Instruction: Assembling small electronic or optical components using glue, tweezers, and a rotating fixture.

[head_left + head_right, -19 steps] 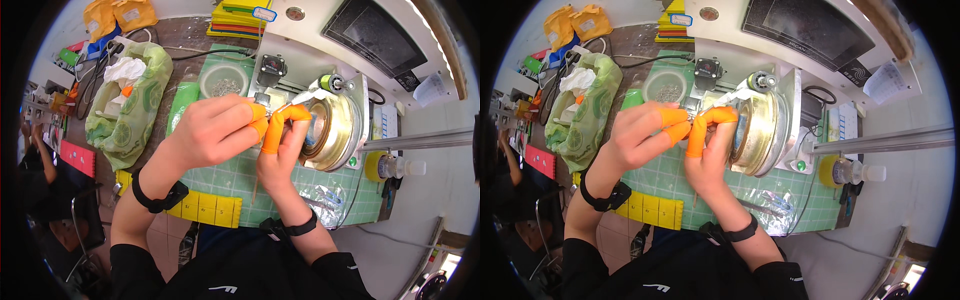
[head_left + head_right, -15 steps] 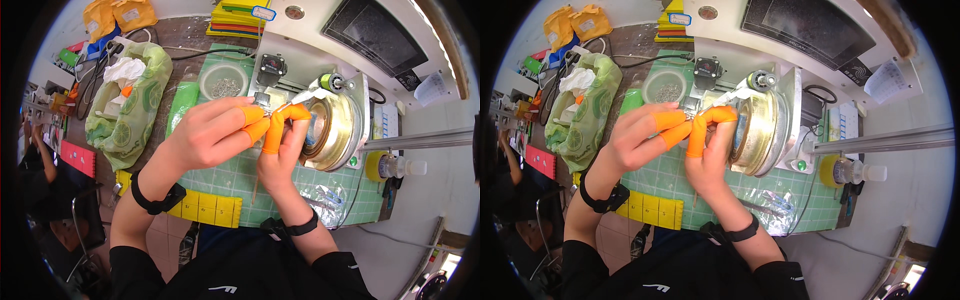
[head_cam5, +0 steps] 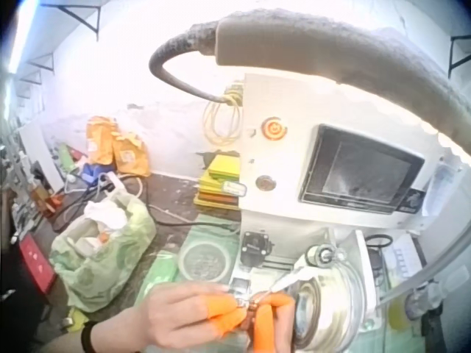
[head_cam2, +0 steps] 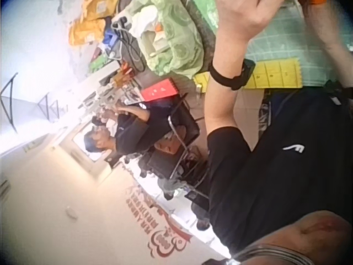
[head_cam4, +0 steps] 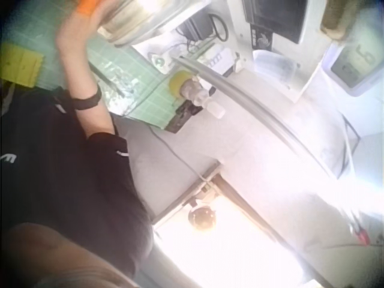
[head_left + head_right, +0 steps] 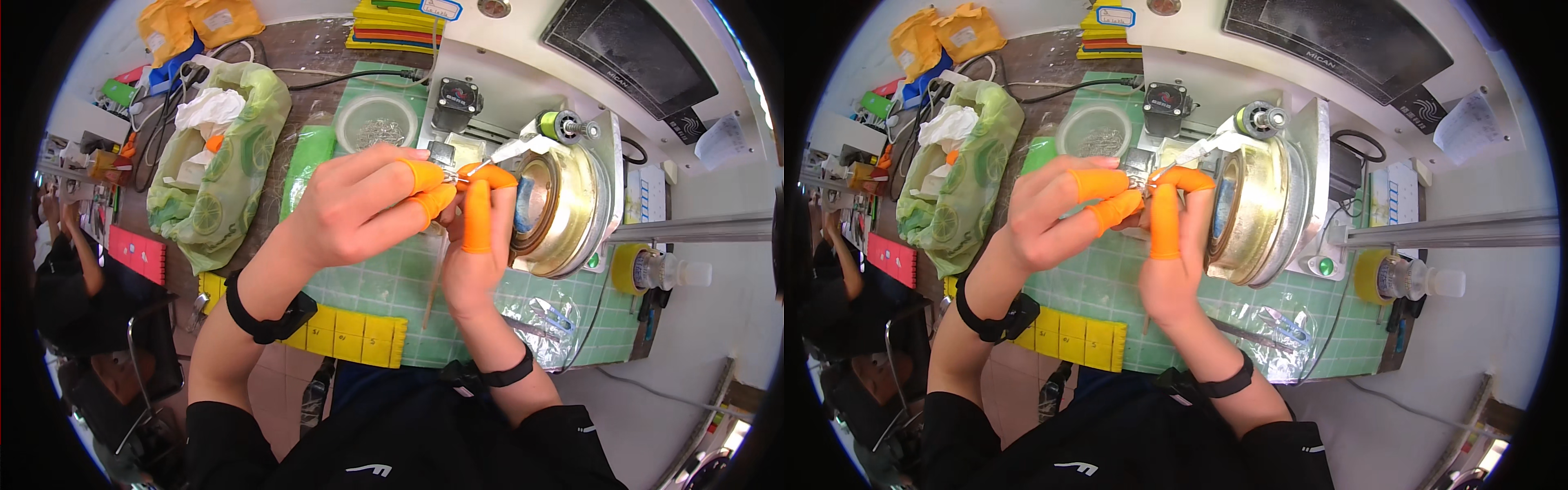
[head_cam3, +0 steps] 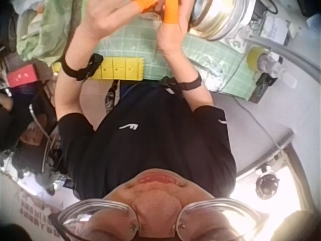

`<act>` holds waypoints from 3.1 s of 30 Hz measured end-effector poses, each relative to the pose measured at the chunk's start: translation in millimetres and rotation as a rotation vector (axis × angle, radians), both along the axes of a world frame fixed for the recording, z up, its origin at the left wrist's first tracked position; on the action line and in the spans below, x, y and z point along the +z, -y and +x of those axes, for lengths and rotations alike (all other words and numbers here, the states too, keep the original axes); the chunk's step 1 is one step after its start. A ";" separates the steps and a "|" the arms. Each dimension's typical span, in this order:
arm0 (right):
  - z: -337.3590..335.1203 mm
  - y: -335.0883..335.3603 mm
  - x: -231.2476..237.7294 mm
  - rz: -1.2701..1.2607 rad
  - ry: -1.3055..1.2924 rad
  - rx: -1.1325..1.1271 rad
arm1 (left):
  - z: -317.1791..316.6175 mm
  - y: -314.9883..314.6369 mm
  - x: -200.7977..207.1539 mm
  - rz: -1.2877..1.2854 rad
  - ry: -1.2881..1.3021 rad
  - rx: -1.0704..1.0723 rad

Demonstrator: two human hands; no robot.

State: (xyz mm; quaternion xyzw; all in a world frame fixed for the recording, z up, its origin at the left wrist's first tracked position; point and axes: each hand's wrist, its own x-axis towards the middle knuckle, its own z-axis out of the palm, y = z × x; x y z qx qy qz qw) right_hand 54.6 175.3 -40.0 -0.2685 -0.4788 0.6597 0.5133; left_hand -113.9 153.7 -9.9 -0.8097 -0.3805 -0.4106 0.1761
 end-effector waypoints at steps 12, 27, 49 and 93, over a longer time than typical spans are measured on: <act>2.6 6.5 10.4 -0.192 -0.146 -0.004 | 13.5 8.8 -5.1 -0.060 0.042 0.136; 62.0 45.0 25.9 -0.221 0.177 0.470 | -8.0 58.7 25.6 -1.053 0.323 0.079; 232.0 -77.4 221.7 0.908 0.434 -0.942 | 78.9 119.3 59.1 -1.223 0.663 -0.179; 254.6 -67.2 209.5 0.509 0.137 -0.496 | 123.9 87.4 65.0 -1.267 0.734 -0.147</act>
